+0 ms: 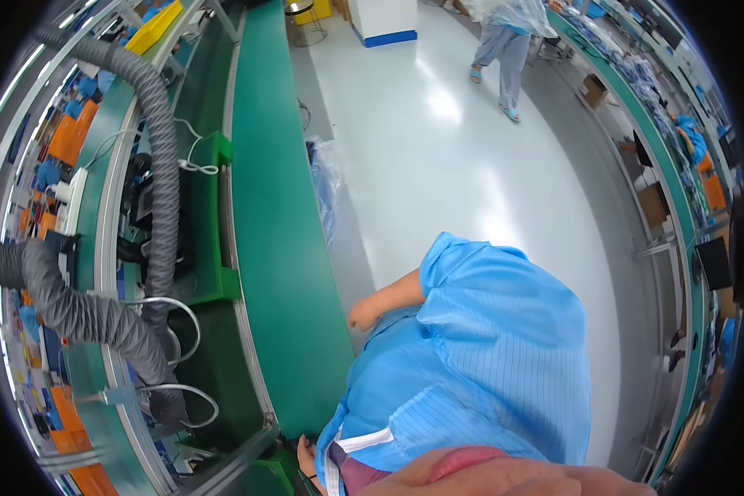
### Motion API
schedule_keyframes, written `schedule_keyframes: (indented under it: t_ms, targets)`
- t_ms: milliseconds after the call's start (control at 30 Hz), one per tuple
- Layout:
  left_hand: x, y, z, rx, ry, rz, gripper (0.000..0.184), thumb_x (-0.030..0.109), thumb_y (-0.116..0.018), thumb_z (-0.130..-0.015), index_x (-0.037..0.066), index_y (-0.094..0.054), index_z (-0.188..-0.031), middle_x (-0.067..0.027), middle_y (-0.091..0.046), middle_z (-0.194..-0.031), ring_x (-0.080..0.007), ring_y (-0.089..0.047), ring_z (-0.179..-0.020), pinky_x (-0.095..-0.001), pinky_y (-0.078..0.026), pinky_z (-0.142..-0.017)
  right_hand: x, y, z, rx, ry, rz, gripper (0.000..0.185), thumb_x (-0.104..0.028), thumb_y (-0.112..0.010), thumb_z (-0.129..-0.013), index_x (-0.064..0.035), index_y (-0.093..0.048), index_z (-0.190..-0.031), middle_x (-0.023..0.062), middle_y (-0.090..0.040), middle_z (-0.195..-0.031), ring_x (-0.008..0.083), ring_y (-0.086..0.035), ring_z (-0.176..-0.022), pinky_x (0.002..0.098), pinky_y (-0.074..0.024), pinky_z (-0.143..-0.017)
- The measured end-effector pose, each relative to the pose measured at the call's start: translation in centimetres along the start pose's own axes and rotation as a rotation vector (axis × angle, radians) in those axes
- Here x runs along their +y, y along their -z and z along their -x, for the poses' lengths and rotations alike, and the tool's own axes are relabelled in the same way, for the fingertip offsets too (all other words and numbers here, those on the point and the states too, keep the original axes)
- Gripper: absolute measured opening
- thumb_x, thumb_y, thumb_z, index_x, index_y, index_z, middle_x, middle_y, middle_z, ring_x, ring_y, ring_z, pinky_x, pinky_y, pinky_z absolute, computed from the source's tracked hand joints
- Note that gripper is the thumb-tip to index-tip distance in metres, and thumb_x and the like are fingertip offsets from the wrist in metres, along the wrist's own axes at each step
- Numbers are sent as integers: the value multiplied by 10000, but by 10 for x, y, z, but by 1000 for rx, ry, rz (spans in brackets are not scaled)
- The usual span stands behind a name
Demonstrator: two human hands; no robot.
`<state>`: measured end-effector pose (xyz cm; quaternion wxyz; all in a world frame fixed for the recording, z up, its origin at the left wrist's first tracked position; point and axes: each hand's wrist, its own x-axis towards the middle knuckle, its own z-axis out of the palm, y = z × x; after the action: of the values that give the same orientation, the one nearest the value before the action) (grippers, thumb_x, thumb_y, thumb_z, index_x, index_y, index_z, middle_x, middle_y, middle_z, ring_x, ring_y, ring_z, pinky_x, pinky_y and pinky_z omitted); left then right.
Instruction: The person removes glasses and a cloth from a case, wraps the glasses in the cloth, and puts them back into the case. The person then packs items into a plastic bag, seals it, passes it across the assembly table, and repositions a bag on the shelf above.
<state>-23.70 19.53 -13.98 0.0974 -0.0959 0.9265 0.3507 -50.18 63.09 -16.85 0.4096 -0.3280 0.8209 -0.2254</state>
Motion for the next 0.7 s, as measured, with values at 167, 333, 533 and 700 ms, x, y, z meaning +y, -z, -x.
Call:
schedule_keyframes:
  t_ms: [167,333,533,700]
  targets:
    - [68,6,-33,25,-14,-132,439,30,-553,-835,37,-512,-1272,-165,-599,-1098,-223,-619,-847,-329,-503,-753,55,4,48,171,-183,-157,488,-215,-543,-787,-101,-552,-1261,191,-630,-1116,339,-583,-1059,422,-450,-920]
    - [21,-8,-31,-32,-52,-135,433,49,-559,-829,45,-525,-1261,-162,-629,-1040,-233,-633,-797,-336,-512,-742,124,29,154,838,-464,-311,420,-285,-521,-848,-133,-556,-1238,168,-659,-1014,332,-624,-932,417,-486,-841]
    - [30,-16,7,-68,-36,218,413,19,-532,-852,46,-522,-1264,-134,-623,-1063,-190,-624,-833,-314,-509,-760,180,63,315,1517,-702,-346,707,-441,-648,-787,-103,-420,-1364,168,-546,-1273,321,-552,-1125,378,-435,-957]
    - [16,-15,46,-134,463,627,439,-25,-503,-854,54,-511,-1286,-98,-595,-1121,-160,-604,-880,-257,-473,-724,170,123,399,1996,-758,-331,938,-473,-725,-735,25,-293,-1402,294,-291,-1434,362,-315,-1333,381,-297,-1080]
